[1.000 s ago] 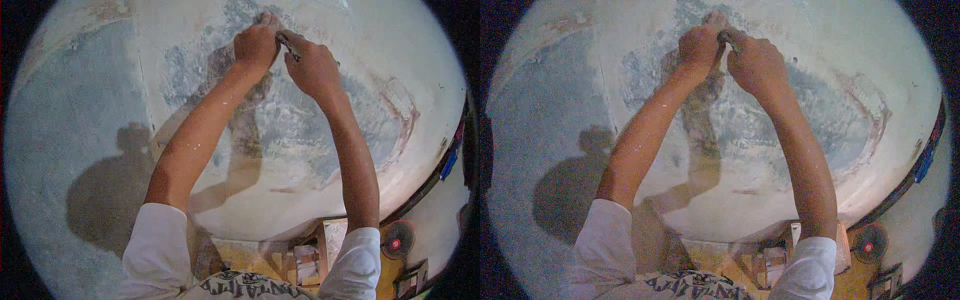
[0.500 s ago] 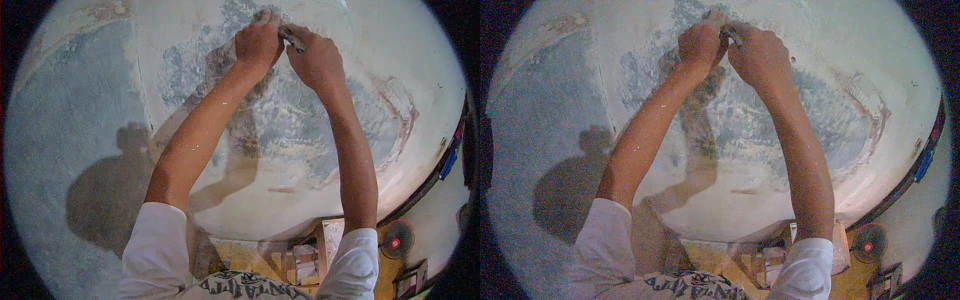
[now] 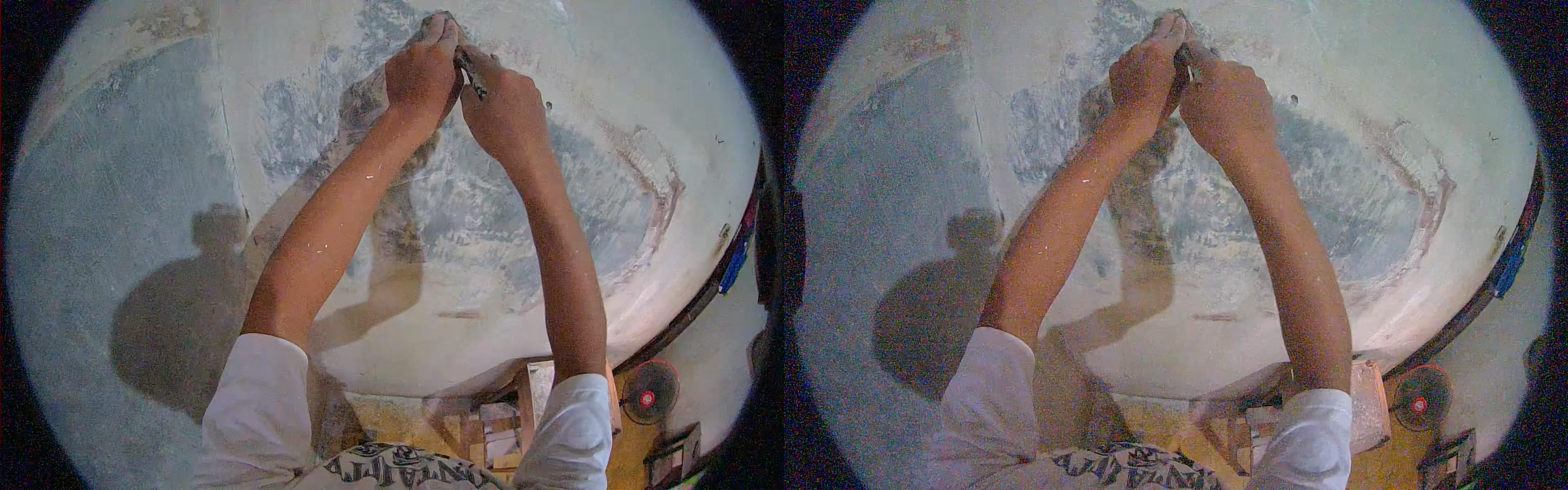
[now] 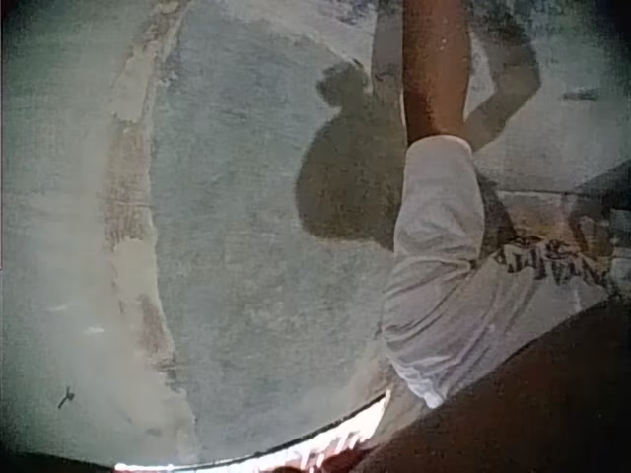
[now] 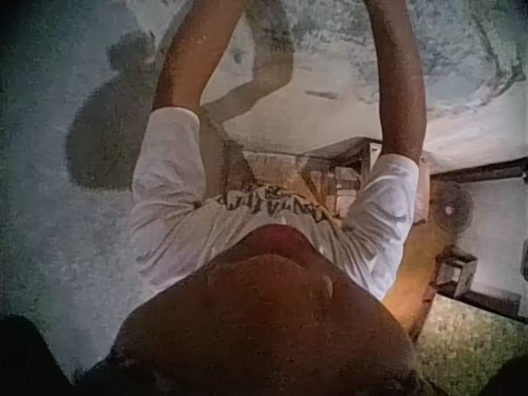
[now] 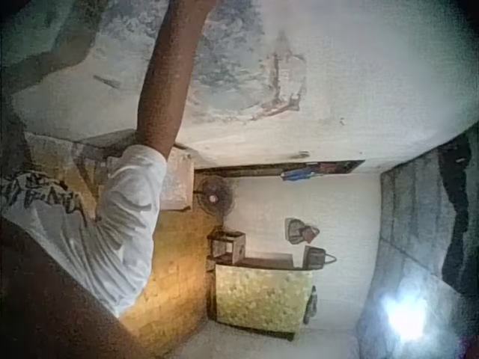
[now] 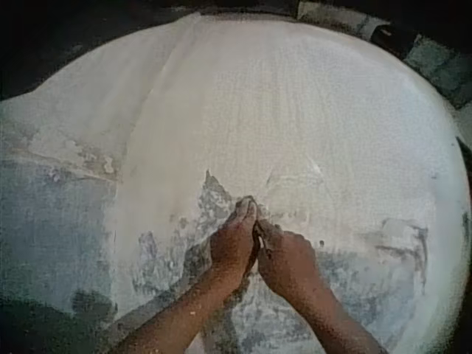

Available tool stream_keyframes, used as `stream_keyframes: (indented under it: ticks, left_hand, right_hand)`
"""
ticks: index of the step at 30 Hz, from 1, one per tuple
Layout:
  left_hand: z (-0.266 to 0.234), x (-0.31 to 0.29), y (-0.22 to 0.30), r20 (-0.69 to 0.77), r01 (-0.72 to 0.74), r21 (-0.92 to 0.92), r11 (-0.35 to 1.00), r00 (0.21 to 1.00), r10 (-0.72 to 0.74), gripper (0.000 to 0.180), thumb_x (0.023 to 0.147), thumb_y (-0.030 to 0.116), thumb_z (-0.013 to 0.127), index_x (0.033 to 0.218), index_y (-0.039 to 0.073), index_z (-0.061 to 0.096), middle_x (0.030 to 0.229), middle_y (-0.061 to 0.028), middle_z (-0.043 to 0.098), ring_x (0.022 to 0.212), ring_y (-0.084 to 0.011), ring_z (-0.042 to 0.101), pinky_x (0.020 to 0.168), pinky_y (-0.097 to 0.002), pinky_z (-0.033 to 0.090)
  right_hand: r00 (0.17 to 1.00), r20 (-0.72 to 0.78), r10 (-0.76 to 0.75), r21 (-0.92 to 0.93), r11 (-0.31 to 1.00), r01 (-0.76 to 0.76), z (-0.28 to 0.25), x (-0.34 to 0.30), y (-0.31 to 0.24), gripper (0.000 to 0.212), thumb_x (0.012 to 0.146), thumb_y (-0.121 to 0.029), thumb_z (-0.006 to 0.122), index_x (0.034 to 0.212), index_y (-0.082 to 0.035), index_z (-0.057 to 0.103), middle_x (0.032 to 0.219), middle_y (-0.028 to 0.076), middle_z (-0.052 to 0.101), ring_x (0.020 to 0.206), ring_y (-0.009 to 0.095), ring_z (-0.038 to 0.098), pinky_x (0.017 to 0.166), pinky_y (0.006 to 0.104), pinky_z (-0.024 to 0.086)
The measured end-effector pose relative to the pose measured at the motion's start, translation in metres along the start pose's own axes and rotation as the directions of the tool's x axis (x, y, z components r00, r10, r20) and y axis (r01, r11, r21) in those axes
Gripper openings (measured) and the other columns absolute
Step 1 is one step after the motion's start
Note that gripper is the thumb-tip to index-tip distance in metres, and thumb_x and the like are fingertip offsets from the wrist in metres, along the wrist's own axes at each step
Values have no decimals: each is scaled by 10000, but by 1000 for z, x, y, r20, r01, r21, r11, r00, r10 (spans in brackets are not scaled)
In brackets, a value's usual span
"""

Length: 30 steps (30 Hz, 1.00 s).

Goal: The person scrapes peeling paint and plaster from a ceiling and wall corner using a metal putty knife.

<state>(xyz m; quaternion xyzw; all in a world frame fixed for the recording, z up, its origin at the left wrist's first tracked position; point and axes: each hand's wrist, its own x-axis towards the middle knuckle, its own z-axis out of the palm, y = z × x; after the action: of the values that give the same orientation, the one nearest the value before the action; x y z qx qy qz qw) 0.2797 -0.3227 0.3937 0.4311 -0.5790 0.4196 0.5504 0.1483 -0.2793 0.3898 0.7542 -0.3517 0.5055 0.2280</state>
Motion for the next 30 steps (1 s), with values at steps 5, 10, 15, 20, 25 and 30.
stream_keyframes:
  ticks: [5,10,15,20,25,30]
  left_hand:
    - [-2,5,-2,25,0,104,995,1000,-3,321,918,211,489,1228,171,564,1128,-102,645,919,-347,655,757,-459,539]
    - [-6,12,2,159,16,87,996,987,-30,287,835,184,563,1101,81,595,1065,-127,649,897,-353,662,714,-508,543]
    - [-11,8,3,75,-49,76,996,996,43,254,822,161,582,1063,81,587,1011,-131,648,876,-343,667,685,-478,553]
    - [-8,13,4,118,-48,150,987,992,30,245,832,153,566,1069,95,590,959,-143,656,855,-362,662,690,-491,540]
    - [-6,9,3,39,-72,105,992,997,68,208,840,157,570,1041,107,591,854,-166,663,829,-377,658,678,-495,528]
    - [-10,15,14,125,-41,157,987,992,22,291,881,155,516,1159,149,601,925,-153,680,844,-354,669,714,-489,540]
  right_hand:
    - [996,-3,-92,50,994,92,-12,1,-1,490,735,-85,605,1225,-113,605,974,228,661,877,417,637,812,466,520]
    - [998,-15,-63,10,998,63,-15,5,1,478,720,-82,615,1198,-98,623,948,244,657,878,420,634,828,451,515]
    - [990,-33,-135,77,988,137,-12,-2,2,453,734,-95,624,1188,-89,626,956,239,655,878,414,634,829,447,514]
    - [988,-73,-139,26,990,142,-9,9,5,400,743,-107,629,1142,-80,642,932,234,659,838,413,639,797,460,521]
    - [978,-113,-177,116,975,190,-5,6,15,361,740,-139,641,1096,-89,661,884,223,666,789,418,640,770,478,524]
    - [987,-64,-148,36,988,151,-8,10,23,424,742,-88,636,1166,-74,644,985,227,663,903,392,642,826,428,521]
